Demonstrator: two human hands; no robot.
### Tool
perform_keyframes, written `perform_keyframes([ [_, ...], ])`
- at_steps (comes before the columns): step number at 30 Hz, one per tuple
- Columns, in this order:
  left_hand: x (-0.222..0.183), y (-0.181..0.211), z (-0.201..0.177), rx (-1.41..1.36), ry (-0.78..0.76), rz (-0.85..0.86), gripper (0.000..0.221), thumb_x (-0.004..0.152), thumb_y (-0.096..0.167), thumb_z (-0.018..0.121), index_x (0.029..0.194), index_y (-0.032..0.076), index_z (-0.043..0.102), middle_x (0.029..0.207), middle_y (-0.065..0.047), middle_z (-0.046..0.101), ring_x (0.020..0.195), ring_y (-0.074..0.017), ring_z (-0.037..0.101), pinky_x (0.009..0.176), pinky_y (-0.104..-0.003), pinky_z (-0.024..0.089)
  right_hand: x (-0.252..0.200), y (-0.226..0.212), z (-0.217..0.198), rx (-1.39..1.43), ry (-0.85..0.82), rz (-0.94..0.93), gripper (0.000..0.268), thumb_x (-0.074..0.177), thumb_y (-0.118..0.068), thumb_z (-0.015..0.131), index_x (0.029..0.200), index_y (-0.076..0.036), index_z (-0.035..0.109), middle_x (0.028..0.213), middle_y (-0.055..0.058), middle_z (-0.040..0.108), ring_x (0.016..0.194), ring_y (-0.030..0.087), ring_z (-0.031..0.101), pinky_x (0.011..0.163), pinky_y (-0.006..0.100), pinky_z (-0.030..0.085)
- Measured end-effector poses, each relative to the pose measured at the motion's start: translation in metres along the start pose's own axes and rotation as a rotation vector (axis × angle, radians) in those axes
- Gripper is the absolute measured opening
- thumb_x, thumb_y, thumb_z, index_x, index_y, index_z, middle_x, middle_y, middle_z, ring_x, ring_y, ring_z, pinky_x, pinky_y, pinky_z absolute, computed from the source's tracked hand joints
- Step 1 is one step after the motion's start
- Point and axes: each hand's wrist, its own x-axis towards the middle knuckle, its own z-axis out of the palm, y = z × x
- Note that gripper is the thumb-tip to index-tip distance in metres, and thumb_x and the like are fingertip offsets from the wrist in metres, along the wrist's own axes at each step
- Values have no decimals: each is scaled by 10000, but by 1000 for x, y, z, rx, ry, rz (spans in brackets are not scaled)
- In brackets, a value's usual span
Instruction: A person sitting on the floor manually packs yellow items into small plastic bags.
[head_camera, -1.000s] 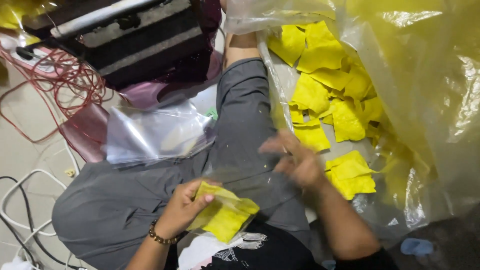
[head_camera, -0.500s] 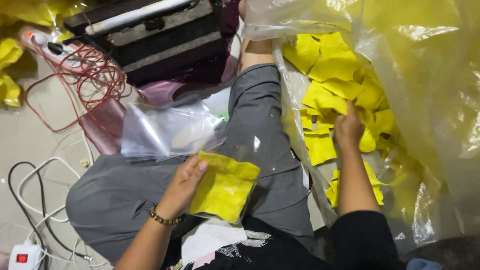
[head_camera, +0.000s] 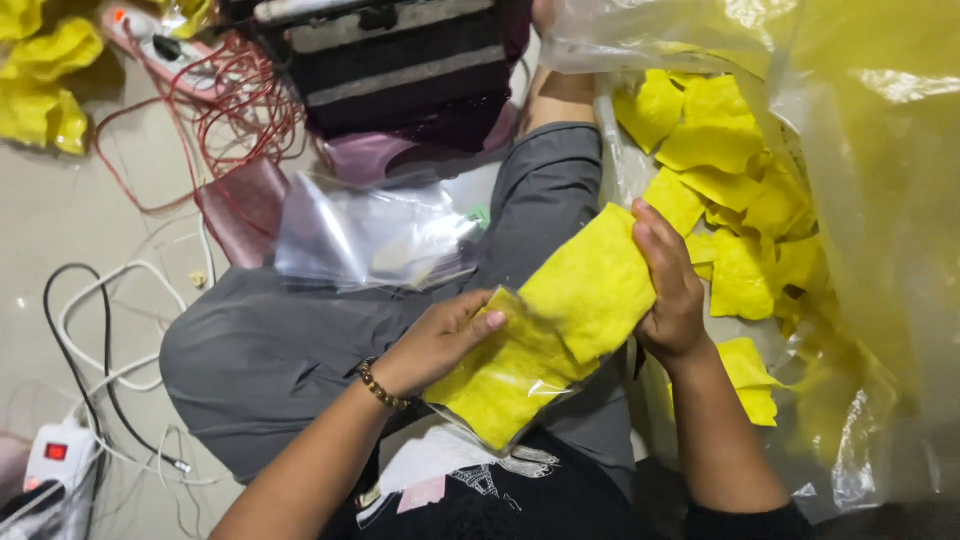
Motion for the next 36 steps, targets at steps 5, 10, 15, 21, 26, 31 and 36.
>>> perform_keyframes([
  [5, -11, -10, -6, -89, 7, 10, 485, 1030, 397, 513, 1326, 40, 657, 1090, -248, 730, 1085, -363, 679, 974, -530, 515, -15, 7, -1, 47, 65, -77, 646, 988, -341, 640, 1423, 98, 453, 1466, 403, 454, 1373, 586, 451, 1184, 626, 338],
  [10, -11, -28, -1, -126, -8, 25, 493, 1057, 404, 463, 1312, 34, 665, 1129, -269, 716, 1108, -390, 663, 993, -537, 499, -33, 10, 2, -4, 137, -124, 744, 957, -393, 666, 1452, 87, 387, 1487, 441, 382, 1393, 605, 383, 1208, 645, 267],
  [15, -13, -68, -5, -79, -75, -23, 620, 1029, 539, 439, 1368, 53, 622, 1100, -306, 694, 1010, -423, 690, 875, -531, 550, -29, -11, 2, 113, 27, -53, 614, 916, -317, 734, 1383, 33, 542, 1482, 375, 454, 1410, 537, 435, 1210, 598, 322],
  [21, -24, -21, -1, -134, -87, -3, 633, 998, 522, 446, 1357, 29, 614, 1057, -331, 681, 943, -419, 687, 844, -520, 555, -27, -12, -22, 56, 86, -86, 736, 982, -453, 579, 1494, 29, 360, 1532, 397, 336, 1456, 540, 330, 1253, 604, 234],
  [26, -20, -38, 1, -123, -133, -12, 674, 985, 570, 434, 1405, 65, 587, 983, -276, 697, 879, -366, 693, 788, -481, 574, -34, -23, -11, 82, -77, -89, 620, 960, -397, 604, 1433, -9, 505, 1518, 363, 408, 1444, 518, 388, 1254, 572, 258],
  [31, -24, -45, -3, -12, -163, 15, 750, 895, 611, 589, 1436, 91, 565, 996, -283, 705, 880, -386, 706, 772, -487, 576, -9, -40, -31, 537, -455, 122, 650, 795, 111, 522, 1437, 10, 529, 1678, 321, 201, 1556, 464, 193, 1251, 548, 163],
  [36, -27, -25, 0, 24, -129, 37, 758, 834, 555, 712, 1426, 102, 570, 951, -234, 737, 864, -344, 714, 750, -456, 577, -6, -42, -37, 829, -403, 306, 391, 824, 64, 642, 1211, 116, 656, 1449, 420, 509, 1371, 520, 527, 1135, 599, 400],
])
